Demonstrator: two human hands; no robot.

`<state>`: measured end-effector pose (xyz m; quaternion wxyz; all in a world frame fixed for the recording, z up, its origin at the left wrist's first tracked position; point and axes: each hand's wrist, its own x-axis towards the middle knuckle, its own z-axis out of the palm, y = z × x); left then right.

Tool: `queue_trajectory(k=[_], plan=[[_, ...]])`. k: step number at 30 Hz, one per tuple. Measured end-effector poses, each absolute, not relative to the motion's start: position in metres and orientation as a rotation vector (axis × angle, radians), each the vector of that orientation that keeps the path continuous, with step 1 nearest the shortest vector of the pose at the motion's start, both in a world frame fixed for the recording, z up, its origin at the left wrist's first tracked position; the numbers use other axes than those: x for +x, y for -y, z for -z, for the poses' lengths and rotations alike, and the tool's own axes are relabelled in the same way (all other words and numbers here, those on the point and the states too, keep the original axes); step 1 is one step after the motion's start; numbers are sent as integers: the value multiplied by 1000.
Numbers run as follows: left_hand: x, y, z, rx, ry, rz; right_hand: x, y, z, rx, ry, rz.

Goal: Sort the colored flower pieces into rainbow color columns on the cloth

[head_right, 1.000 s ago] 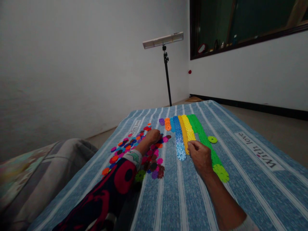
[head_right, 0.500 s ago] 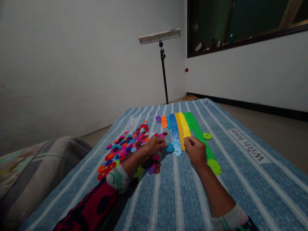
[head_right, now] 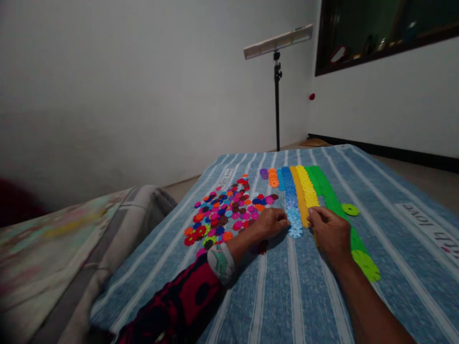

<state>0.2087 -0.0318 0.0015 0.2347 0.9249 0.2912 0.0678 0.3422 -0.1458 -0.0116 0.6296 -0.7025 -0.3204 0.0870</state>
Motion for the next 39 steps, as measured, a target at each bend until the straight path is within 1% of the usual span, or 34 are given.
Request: queue_trajectory(k=[5,9,15,19,21,26,36,39], plan=[[176,44,-12,2695,-817,-69,337,150,13,-1701,769,-224],[130,37,-25,2757,-933,-17,332,151,13,-1748,796,-210],[45,-4,-38,2557,-1291,-60,334,151,16,-1779,868,-184],[-3,-26,-31,2429,-1475,-113,332,152,16,-1786,877,-219],[-19,-31,-25,2418,-1477,-109,329,153,16,-1792,869,-226],[-31,-31,-13,2560,-1319,-108,327,154,18,-1816,899,-219],[-27,-37,-3,2496,-1344,-294,322,155,10,-1905,886,-303],[-27,-36,-3,2458,-1345,-345,324,156,13,-1898,978,-261]])
